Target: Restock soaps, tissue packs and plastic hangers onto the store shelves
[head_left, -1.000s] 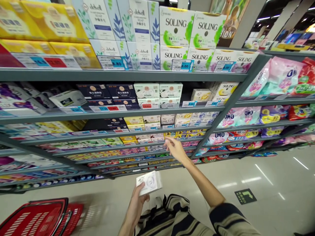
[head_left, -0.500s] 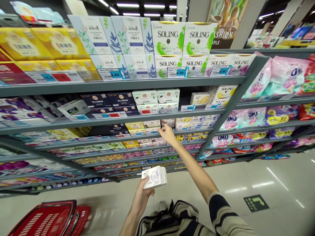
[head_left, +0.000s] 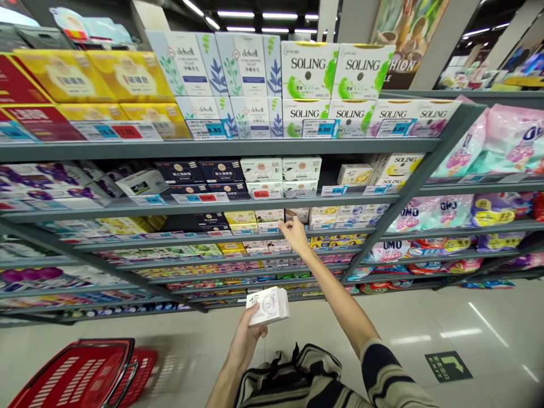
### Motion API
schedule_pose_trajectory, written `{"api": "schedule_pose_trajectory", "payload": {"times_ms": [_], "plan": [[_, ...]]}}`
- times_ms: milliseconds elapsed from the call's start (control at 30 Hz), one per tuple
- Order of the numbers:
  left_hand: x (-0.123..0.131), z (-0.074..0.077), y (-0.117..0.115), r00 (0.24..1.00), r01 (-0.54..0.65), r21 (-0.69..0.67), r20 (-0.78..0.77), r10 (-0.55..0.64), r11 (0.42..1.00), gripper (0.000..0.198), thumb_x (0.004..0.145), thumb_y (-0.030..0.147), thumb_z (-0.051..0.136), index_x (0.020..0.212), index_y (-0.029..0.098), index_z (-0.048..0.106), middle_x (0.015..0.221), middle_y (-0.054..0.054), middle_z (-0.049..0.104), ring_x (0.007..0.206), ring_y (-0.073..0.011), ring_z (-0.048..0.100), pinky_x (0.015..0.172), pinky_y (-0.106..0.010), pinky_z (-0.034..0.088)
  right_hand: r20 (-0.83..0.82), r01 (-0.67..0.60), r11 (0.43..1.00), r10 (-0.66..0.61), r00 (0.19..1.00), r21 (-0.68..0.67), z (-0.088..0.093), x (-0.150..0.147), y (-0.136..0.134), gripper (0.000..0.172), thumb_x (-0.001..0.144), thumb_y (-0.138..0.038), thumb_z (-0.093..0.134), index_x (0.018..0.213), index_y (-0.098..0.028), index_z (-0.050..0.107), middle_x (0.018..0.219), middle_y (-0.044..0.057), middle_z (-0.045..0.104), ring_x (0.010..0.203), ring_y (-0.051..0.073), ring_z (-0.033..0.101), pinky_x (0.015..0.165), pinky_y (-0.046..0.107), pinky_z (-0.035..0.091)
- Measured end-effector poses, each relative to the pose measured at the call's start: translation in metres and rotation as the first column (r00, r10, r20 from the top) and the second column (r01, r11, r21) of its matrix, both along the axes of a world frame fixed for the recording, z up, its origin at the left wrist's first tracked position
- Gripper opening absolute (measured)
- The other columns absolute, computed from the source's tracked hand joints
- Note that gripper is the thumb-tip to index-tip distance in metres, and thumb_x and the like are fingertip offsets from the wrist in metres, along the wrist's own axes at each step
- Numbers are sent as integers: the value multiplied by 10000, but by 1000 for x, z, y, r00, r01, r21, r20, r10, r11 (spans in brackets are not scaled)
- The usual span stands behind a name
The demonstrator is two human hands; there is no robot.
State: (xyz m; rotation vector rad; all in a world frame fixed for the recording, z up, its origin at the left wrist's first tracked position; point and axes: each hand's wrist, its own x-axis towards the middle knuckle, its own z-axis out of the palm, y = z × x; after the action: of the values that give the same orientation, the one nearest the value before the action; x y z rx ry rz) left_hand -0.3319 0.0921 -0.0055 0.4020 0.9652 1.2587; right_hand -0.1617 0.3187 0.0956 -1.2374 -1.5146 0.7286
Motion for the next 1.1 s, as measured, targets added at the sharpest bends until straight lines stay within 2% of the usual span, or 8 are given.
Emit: {"api": "schedule_pose_trajectory", "payload": {"times_ms": [133, 300, 400, 567, 700, 800, 967, 1100], "plan": [[1, 10, 6, 998, 12, 73, -55, -8, 997, 745, 792, 491, 823, 1426, 196, 568, 1129, -79, 725, 748, -148, 591, 496, -237, 432, -73, -46, 999, 47, 996, 25, -13, 13, -53, 523, 958, -563, 589, 1334, -200, 620, 926, 30, 739, 808, 189, 686, 781, 320, 574], [10, 31, 36, 969, 81, 206, -245, -28, 975, 775, 763, 538, 847, 1417, 226, 571, 997, -60, 720, 716, -160, 602, 497, -223, 423, -31, -389, 892, 393, 919, -229, -35, 43, -126, 475, 924, -582, 683, 1274, -262, 719, 1306, 96, 713, 1173, 257, 693, 938, 386, 609], [20, 48, 57, 944, 175, 258, -317, -88, 950, 735, 730, 539, 873, 1339, 229, 603, 936, -45, 708, 697, -168, 616, 502, -222, 435, -28, -404, 874, 412, 911, -269, -31, 62, -137, 500, 881, -575, 749, 1289, -286, 729, 1330, 93, 684, 1228, 270, 680, 982, 403, 609], [38, 64, 79, 903, 314, 389, -404, -146, 866, 655, 851, 577, 764, 1367, 256, 521, 1074, -66, 684, 845, -207, 662, 570, -242, 536, 16, -306, 934, 314, 949, -185, -8, 86, -131, 468, 909, -576, 721, 1283, -296, 747, 1400, 97, 623, 1275, 260, 646, 979, 365, 609], [50, 52, 88, 914, 331, 427, -366, -174, 841, 682, 855, 652, 721, 1342, 251, 460, 1070, -59, 631, 781, -177, 623, 452, -212, 479, 58, -258, 957, 268, 962, -130, 2, 95, -132, 450, 929, -584, 691, 1231, -261, 777, 1279, 96, 696, 1099, 249, 714, 956, 395, 609], [57, 35, 88, 917, 320, 370, -351, -188, 872, 693, 833, 693, 719, 1295, 246, 459, 1103, -73, 643, 751, -160, 631, 429, -203, 463, 163, -204, 968, 227, 960, -144, 0, 100, -132, 463, 924, -591, 690, 1209, -239, 786, 1186, 99, 761, 1089, 283, 717, 984, 456, 588], [62, 11, 84, 936, 275, 287, -297, -188, 917, 733, 768, 753, 737, 1226, 258, 449, 972, -24, 677, 536, -89, 548, 366, -185, 373, 131, -230, 940, 268, 954, -251, 10, 111, -119, 535, 897, -571, 719, 1287, -205, 733, 994, 90, 811, 875, 265, 755, 827, 444, 638], [55, 0, 74, 967, 192, 193, -207, -151, 962, 751, 725, 730, 783, 1222, 262, 471, 913, -18, 685, 598, -122, 594, 367, -175, 337, 294, -120, 989, 90, 952, 86, 42, 114, -93, 467, 962, -499, 649, 1355, -249, 682, 1266, 134, 703, 1050, 271, 721, 860, 430, 653]]}}
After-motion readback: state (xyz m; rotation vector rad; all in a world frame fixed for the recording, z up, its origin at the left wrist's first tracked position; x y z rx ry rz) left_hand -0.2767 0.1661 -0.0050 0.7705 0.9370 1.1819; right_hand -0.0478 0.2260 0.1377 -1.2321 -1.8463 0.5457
